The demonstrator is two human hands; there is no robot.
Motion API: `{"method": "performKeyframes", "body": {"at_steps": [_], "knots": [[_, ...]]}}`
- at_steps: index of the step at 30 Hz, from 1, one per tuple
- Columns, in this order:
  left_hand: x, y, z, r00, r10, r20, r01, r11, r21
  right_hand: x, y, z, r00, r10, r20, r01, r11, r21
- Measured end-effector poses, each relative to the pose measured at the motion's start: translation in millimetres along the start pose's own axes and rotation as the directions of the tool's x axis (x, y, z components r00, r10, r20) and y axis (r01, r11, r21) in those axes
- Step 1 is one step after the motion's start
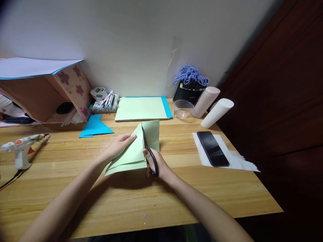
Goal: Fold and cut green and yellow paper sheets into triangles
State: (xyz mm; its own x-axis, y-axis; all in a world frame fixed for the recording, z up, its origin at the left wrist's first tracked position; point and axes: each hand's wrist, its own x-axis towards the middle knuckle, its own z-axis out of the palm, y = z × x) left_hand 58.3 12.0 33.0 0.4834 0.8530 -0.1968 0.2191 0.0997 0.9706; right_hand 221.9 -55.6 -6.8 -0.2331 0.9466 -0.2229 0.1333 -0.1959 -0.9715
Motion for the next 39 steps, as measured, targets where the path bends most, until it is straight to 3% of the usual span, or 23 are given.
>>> {"method": "performKeyframes", "body": {"at_steps": [3, 12, 17, 30, 39], "knots": [[2.1, 0.5, -2.1, 0.994, 0.081, -0.075, -0.077, 0.995, 0.062, -1.8, -2.5, 1.6, 0.997, -0.008, 0.073, 0.010, 1.000, -0.018], [2.4, -2.1, 6.0, 0.984, 0.106, -0.141, -0.083, 0.984, 0.160, -4.3, 4.4, 7.6, 0.988, 0.000, 0.154, -0.006, 0.999, 0.037], [1.9, -3.1, 11.0, 0.988, 0.108, -0.109, -0.090, 0.983, 0.161, -4.2, 8.9, 7.5, 0.990, -0.008, 0.139, -0.005, 0.996, 0.094], [1.1, -1.4, 11.8, 0.985, 0.094, -0.144, -0.072, 0.985, 0.157, -6.2, 4.2, 10.5, 0.995, 0.018, 0.095, -0.024, 0.998, 0.058], [-1.9, 1.9, 14.4, 0.993, 0.041, -0.113, -0.039, 0.999, 0.028, -6.2, 3.9, 10.8, 0.996, 0.012, 0.085, -0.015, 0.999, 0.041]]}}
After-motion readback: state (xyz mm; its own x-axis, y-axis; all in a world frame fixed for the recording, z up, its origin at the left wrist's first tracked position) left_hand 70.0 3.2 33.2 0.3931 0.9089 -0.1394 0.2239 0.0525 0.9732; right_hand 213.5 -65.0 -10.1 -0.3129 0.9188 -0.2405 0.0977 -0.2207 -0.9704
